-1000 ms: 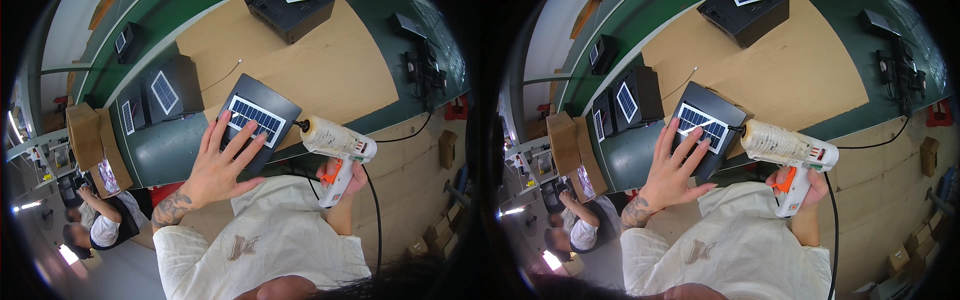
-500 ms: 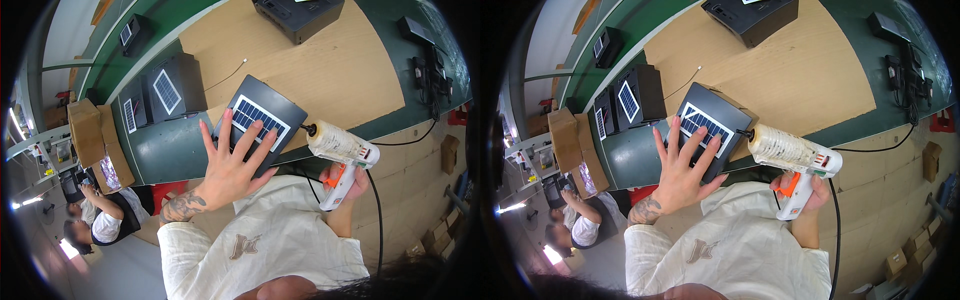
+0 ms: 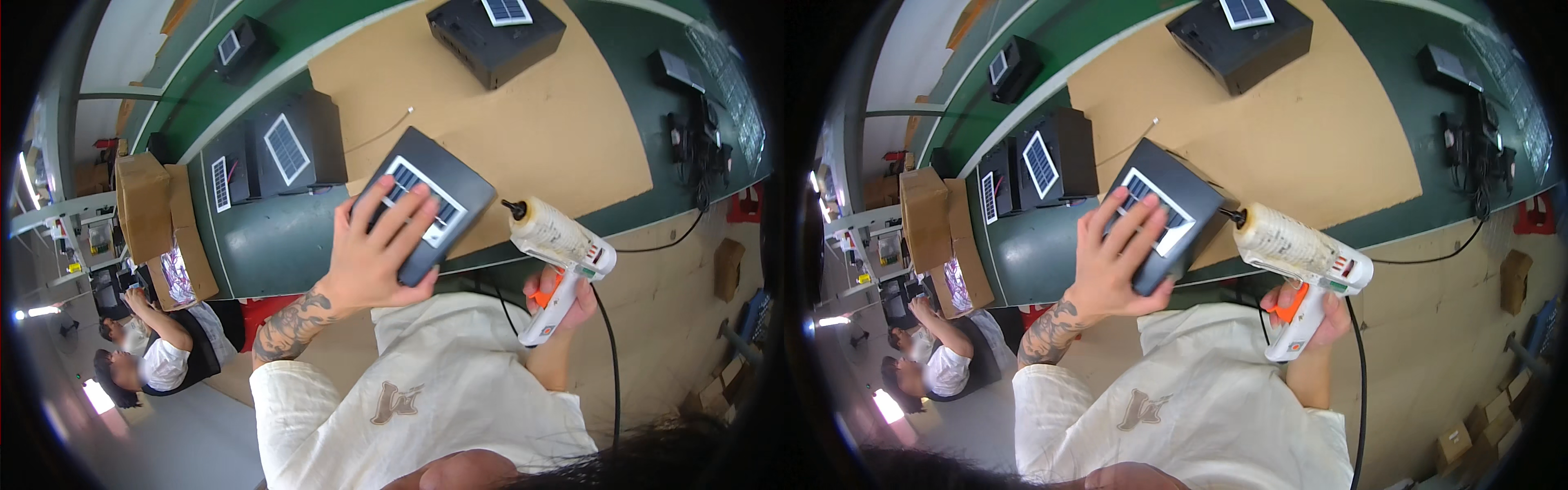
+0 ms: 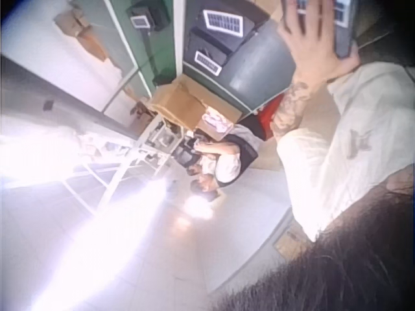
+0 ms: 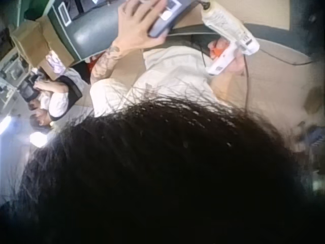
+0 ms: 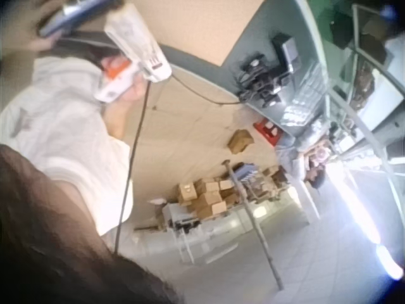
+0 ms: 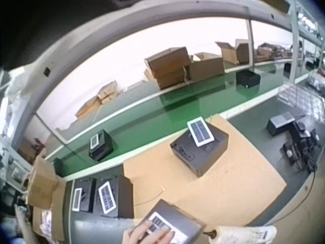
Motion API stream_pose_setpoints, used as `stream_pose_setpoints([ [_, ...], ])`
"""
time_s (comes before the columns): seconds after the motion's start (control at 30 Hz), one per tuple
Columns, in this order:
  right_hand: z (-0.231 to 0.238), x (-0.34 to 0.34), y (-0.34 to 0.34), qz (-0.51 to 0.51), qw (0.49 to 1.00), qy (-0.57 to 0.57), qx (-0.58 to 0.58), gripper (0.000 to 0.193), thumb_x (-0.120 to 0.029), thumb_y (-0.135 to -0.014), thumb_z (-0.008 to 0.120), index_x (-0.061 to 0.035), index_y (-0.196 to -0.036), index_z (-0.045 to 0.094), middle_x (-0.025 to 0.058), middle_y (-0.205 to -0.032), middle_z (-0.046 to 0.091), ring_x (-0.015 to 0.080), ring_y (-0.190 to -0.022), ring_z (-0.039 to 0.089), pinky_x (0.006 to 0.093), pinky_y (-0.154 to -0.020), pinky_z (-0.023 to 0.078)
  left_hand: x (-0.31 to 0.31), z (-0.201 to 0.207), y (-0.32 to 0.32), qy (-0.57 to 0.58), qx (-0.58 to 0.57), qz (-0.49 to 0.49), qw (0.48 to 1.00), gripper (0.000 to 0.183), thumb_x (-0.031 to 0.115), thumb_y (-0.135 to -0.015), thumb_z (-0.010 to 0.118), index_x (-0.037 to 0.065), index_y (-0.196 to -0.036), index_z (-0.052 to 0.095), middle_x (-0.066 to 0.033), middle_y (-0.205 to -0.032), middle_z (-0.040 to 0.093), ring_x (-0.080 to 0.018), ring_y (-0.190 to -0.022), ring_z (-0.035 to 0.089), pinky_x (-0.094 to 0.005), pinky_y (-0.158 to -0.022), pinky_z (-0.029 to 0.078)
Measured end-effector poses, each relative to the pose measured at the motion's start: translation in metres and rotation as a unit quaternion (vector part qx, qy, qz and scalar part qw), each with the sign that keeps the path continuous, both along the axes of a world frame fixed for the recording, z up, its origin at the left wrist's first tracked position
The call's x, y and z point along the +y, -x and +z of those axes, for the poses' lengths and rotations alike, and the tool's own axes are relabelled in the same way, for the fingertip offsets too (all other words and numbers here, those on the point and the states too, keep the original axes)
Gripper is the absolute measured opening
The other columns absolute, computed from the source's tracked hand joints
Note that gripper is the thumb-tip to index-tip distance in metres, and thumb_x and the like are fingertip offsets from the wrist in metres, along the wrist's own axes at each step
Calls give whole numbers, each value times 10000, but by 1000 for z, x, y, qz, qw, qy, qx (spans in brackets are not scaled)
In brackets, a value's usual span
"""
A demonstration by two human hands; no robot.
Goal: Use a hot glue gun to attach small solar panels to black plastic enclosures on an assembly line.
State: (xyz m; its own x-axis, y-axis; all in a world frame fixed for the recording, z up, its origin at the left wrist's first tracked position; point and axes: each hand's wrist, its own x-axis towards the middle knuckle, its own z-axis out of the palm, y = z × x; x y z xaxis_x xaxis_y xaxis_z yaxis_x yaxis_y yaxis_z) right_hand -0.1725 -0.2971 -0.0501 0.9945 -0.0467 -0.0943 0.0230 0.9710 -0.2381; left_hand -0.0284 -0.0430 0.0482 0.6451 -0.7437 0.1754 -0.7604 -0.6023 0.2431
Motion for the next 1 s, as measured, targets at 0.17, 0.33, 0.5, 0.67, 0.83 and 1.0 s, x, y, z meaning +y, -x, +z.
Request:
stream_pose_setpoints([
  [0.17, 2, -3, -5, -67, 992, -30, -107, 561, -198, -912, 551, 38, -1387, 368, 190, -998, 621, 408, -1086, 607, 499, -829, 563, 39, -17, -31, 527, 500, 188, 661, 657, 438, -887, 524, -8, -1368, 495, -163, -1361, 552, -295, -1246, 521, -434, -1076, 378],
  [0.33, 16, 1, -34, -66, 982, 7, -174, 642, -207, -867, 558, -60, -1453, 342, 123, -1181, 607, 412, -1303, 471, 674, -1108, 252, 15, -21, -40, 693, 637, 78, 327, 555, 441, -950, 428, 50, -1324, 550, -119, -1319, 595, -300, -1178, 579, -453, -1032, 437],
  [0.5, 41, 33, -47, -26, 993, 2, -111, 451, -288, -869, 559, -83, -1270, 569, -2, -1022, 712, 360, -1440, 296, 732, -1115, 104, -13, -13, -38, 696, 655, 55, 289, 546, 468, -935, 433, 80, -1293, 576, -96, -1322, 590, -291, -1212, 544, -467, -1039, 413],
  [0.67, 66, 52, -58, 19, 994, -27, -101, 505, -306, -865, 545, -95, -1323, 545, 16, -1058, 721, 357, -1469, 217, 763, -1093, 100, -28, -24, -36, 656, 666, 106, 339, 533, 451, -924, 450, 90, -1294, 578, -82, -1334, 592, -273, -1224, 545, -454, -1057, 392],
  [0.83, 58, 55, -59, -13, 997, 62, -41, 575, -326, -894, 470, 14, -1358, 469, 207, -1056, 700, 353, -949, 691, 546, -1059, 399, -34, -27, -33, 649, 642, 140, 382, 527, 462, -917, 462, 100, -1280, 581, -62, -1293, 607, -252, -1203, 543, -455, -1050, 387],
  [1.0, 54, 61, -52, -29, 998, 36, -41, 586, -310, -888, 482, 48, -1352, 468, 171, -1018, 716, 310, -887, 686, 453, -885, 461, -32, -30, -40, 684, 617, 172, 349, 560, 490, -914, 451, 100, -1296, 574, -70, -1310, 596, -259, -1204, 540, -457, -1054, 383],
])
